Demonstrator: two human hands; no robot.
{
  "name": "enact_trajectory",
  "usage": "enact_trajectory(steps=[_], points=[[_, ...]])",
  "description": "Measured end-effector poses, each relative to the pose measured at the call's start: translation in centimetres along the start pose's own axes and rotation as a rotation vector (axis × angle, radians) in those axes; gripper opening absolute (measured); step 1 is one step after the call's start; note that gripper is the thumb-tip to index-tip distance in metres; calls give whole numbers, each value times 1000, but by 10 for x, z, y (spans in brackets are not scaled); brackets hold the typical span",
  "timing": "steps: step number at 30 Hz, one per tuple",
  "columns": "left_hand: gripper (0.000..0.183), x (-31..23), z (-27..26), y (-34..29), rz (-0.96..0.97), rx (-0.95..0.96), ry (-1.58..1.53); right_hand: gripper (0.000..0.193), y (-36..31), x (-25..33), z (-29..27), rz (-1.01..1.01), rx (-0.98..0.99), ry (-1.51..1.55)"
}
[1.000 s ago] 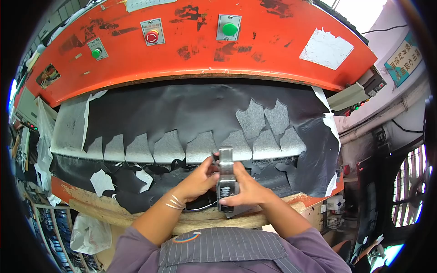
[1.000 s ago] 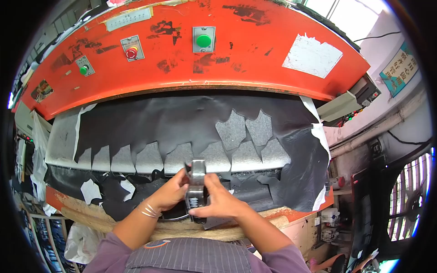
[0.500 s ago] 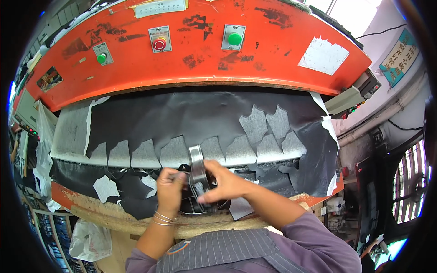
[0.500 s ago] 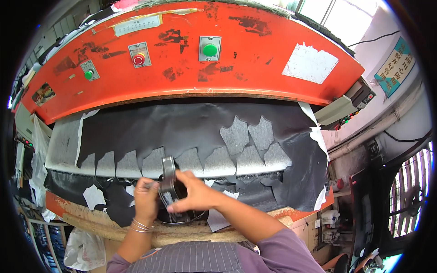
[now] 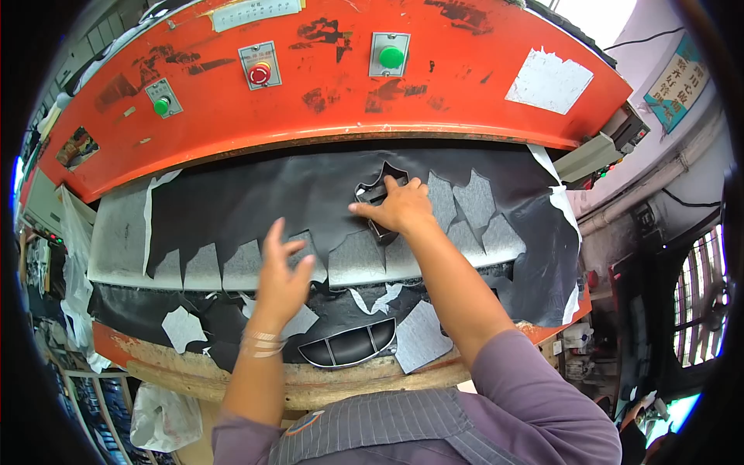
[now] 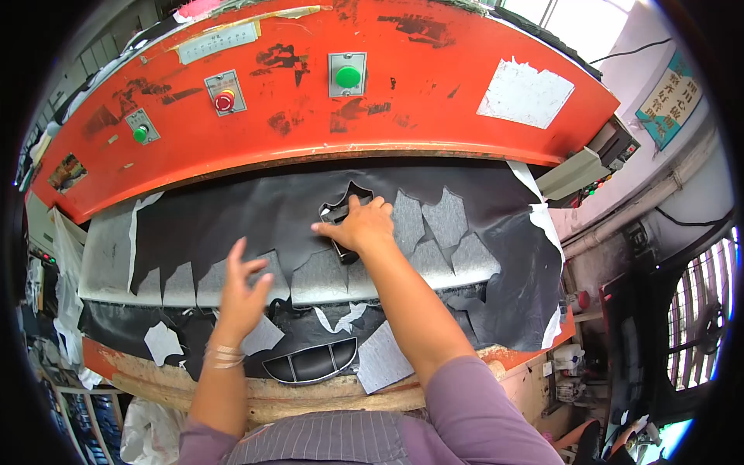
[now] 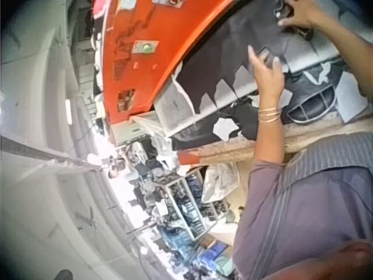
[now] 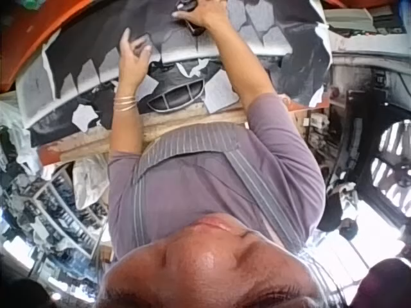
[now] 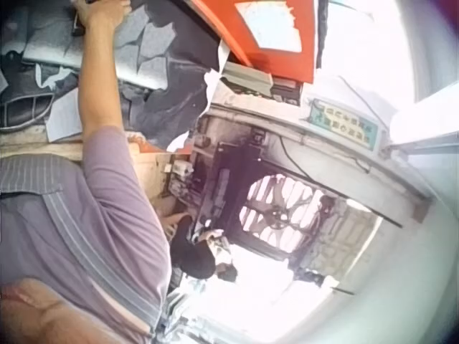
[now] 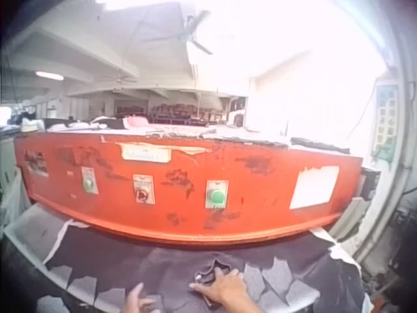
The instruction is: Using a hydraulic press machine and metal dies to cut shoe components from leather sheets.
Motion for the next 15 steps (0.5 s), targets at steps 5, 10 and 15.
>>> enact_trajectory(steps=[5, 10, 15], points=[[84, 33, 69, 48, 160, 238, 188, 107, 16, -61, 9, -246, -65, 554], [88, 49, 89, 76, 287, 247, 373, 97, 8, -84, 31, -391, -206, 472], [86, 38, 86, 83, 276, 275, 410, 86, 8, -80, 34, -470, -379, 484]])
Point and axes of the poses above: each hand's wrist, its own y-axis towards the middle knuckle, its own z-axis out of the palm, x = y × z, the point moved 4 cm from there along y, towards the middle knuckle, and after that the axes turned 13 degrees about z, right-handed, at the moved point
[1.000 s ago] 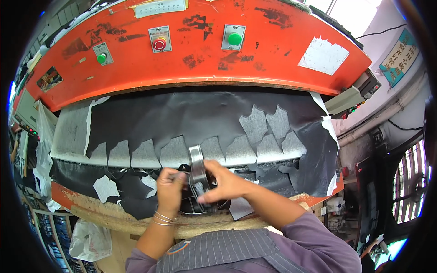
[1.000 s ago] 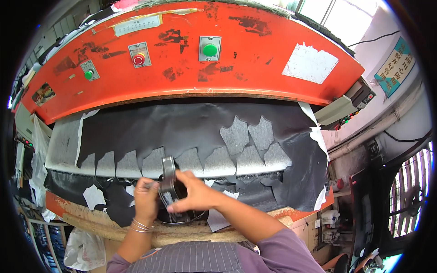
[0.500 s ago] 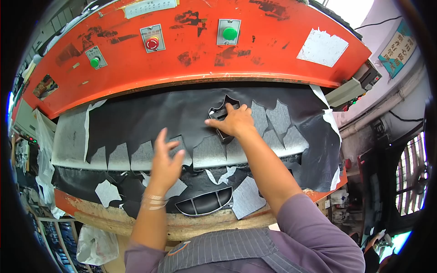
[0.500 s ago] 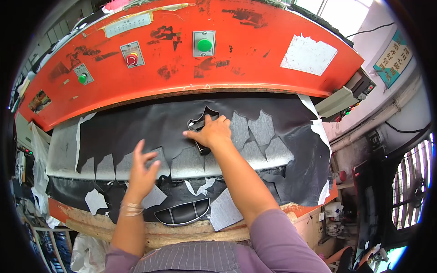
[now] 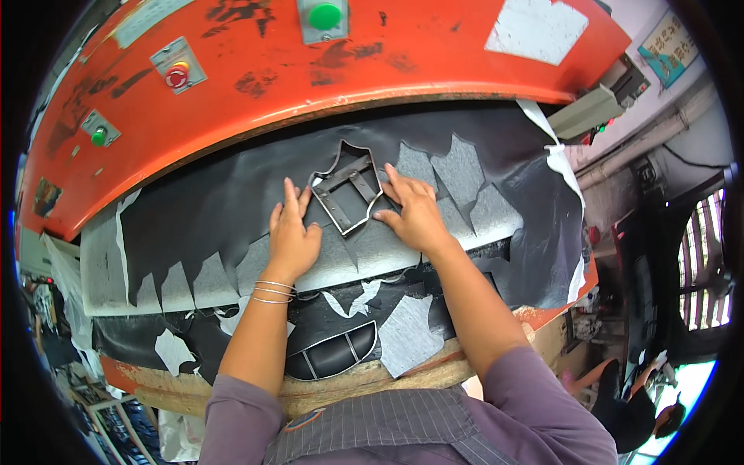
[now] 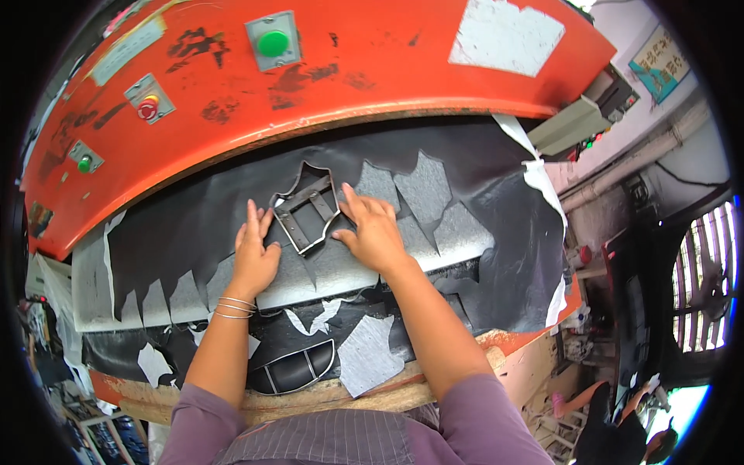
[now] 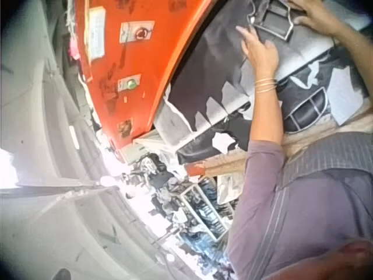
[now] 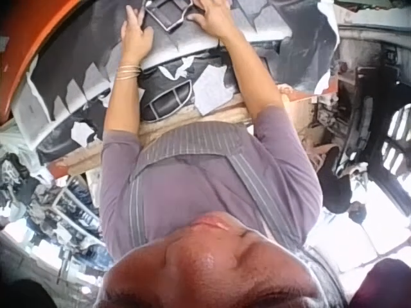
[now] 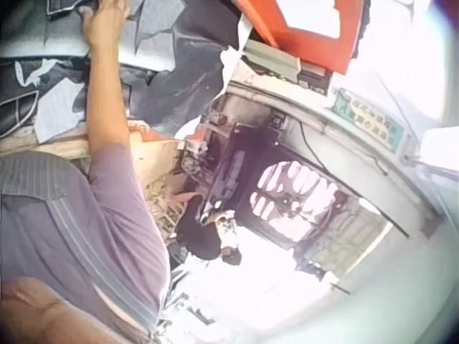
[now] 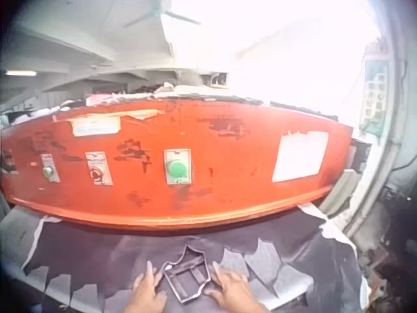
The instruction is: Using a hydraulic press machine and metal dies to cut shoe components from leather sheets.
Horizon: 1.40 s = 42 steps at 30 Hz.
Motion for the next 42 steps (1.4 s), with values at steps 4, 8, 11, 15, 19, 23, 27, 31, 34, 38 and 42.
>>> enact_trajectory(steps=[4, 8, 11, 15, 19, 23, 27, 31, 34, 38, 42], points=[[82, 0, -9, -3, -18, 2, 27, 84, 4, 5, 1, -55, 7, 39], [82, -7, -10, -1, -17, 2, 29, 83, 4, 4, -5, -63, 36, 26], [83, -5, -4, -3, -23, 13, 37, 84, 2, 4, -6, -51, 41, -8], [82, -6, -4, -7, 8, 11, 66, 84, -1, 3, -6, -59, 40, -25], [82, -11, 4, -5, -24, 79, 20, 86, -3, -9, -6, -24, 42, -48], [82, -15, 9, -4, 2, 60, 70, 88, -4, -18, -6, 20, 57, -71], [79, 3, 11, -18, -21, -67, -47, 92, -8, -10, -5, 67, 128, 10], [38, 32, -68, -55, -69, -554, -362, 84, -29, 14, -52, 161, -115, 174], [24, 60, -182, -102, -101, -953, -57, 68, -37, 94, -95, -29, -183, 418], [34, 47, -295, -146, 32, -1426, 553, 47, -19, 163, -124, -154, -277, 600], [38, 90, -336, -159, -224, -1058, 122, 42, -3, 179, -127, -58, -441, 202]])
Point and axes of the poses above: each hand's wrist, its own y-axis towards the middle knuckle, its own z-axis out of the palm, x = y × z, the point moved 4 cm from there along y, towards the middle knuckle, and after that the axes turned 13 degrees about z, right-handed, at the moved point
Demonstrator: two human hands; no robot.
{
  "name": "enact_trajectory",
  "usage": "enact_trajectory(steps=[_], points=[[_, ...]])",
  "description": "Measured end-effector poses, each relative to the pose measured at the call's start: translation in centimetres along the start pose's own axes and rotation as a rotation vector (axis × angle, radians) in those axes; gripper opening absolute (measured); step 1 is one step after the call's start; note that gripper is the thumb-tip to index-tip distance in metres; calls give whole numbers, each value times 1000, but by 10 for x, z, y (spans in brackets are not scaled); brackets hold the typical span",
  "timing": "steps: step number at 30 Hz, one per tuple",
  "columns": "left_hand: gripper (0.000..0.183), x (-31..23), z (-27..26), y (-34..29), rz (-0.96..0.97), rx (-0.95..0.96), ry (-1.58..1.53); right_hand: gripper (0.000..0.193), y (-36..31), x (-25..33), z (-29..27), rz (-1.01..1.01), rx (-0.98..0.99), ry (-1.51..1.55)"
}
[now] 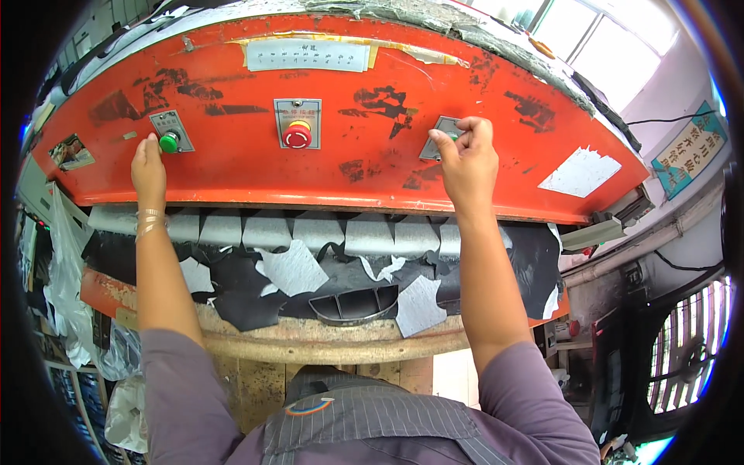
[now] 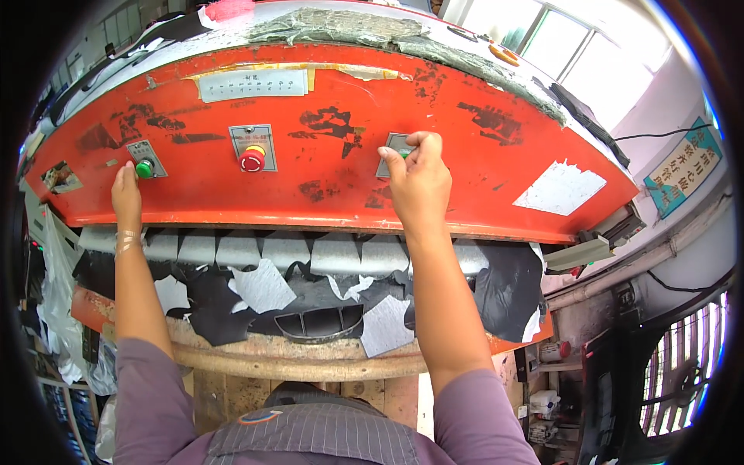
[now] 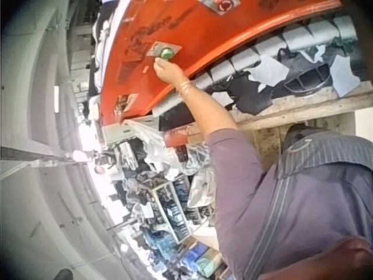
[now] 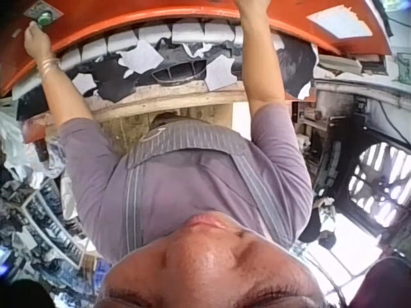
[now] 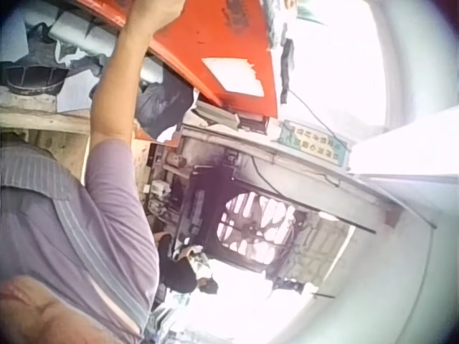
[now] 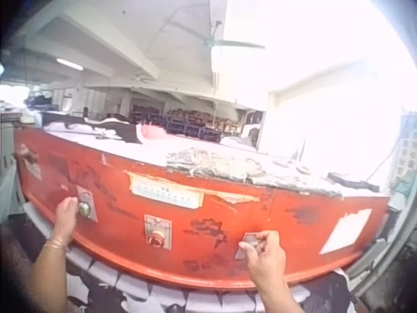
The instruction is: Using a hydraulic press machine and metal dies to cut shoe components from leather sheets.
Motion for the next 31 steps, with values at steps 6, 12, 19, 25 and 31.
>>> enact_trajectory(steps=[6, 12, 19, 25, 31], points=[[26, -56, -1, -182, 98, 559, -142, 41, -137, -65, 3, 34, 583, 17], [28, -94, -30, -100, 421, -132, -2, 18, -83, 10, -50, -263, 91, 140], [32, -102, -39, -83, 343, 298, -30, 21, -114, -18, -41, -136, 269, 181], [16, -156, -13, -316, 182, 902, -191, 67, -289, -67, -44, -163, 967, -360], [22, -194, -5, -353, 340, 887, 151, 64, -303, -85, -31, -98, 829, -654]])
Point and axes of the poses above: each hand's wrist, its own y-axis towards the middle knuckle, its own z-axis out of the palm, x = y × z, the point moved 4 cm from there along y, towards the middle knuckle, and after that the axes turned 13 degrees about z, right-handed, at the moved point
